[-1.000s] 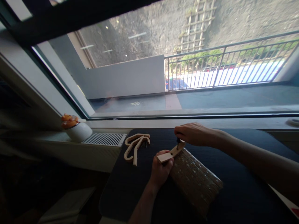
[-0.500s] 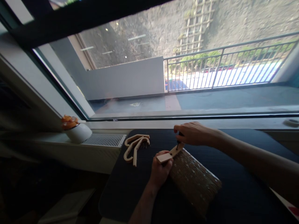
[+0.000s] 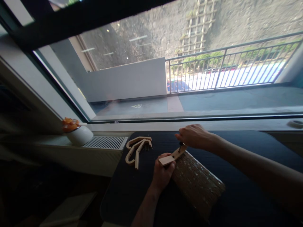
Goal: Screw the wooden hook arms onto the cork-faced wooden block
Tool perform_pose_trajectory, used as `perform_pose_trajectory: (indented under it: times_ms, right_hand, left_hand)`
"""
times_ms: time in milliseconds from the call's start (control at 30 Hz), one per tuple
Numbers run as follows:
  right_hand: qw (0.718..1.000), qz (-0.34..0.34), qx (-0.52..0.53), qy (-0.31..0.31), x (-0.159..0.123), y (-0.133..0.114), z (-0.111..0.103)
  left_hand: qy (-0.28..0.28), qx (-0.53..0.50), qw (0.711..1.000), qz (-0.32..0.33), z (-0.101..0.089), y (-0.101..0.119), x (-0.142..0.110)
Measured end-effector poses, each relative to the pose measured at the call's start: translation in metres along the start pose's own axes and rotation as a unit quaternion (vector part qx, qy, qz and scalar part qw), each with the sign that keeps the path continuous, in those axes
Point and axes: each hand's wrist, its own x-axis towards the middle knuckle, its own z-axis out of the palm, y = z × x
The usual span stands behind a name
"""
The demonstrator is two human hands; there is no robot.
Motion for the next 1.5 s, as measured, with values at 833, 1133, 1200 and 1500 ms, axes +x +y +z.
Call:
perform_pose_trajectory:
  times_ms: [833,1133,1200,1500]
  right_hand:
    - [0.838,0.073,0.473,0.262,-0.052,0.06,0.074]
    - [0.939,0.08,0.252,0.221,-0.103,0.017,0.14]
    - [0.945,0.074,0.205,0.243,-0.105,0.009,0.147]
    - [0.95,0.056,0.169,0.256,-0.106,0.01,0.153]
  left_hand:
    - [-0.235,0.023,0.97,-0.065,-0.047,0.06,-0.037]
    - [-0.15,0.019,0.987,-0.055,-0.006,0.044,0.034]
    - [-0.153,0.008,0.986,-0.06,-0.006,0.042,0.033]
    - [-0.182,-0.005,0.981,-0.074,-0.013,0.04,0.036]
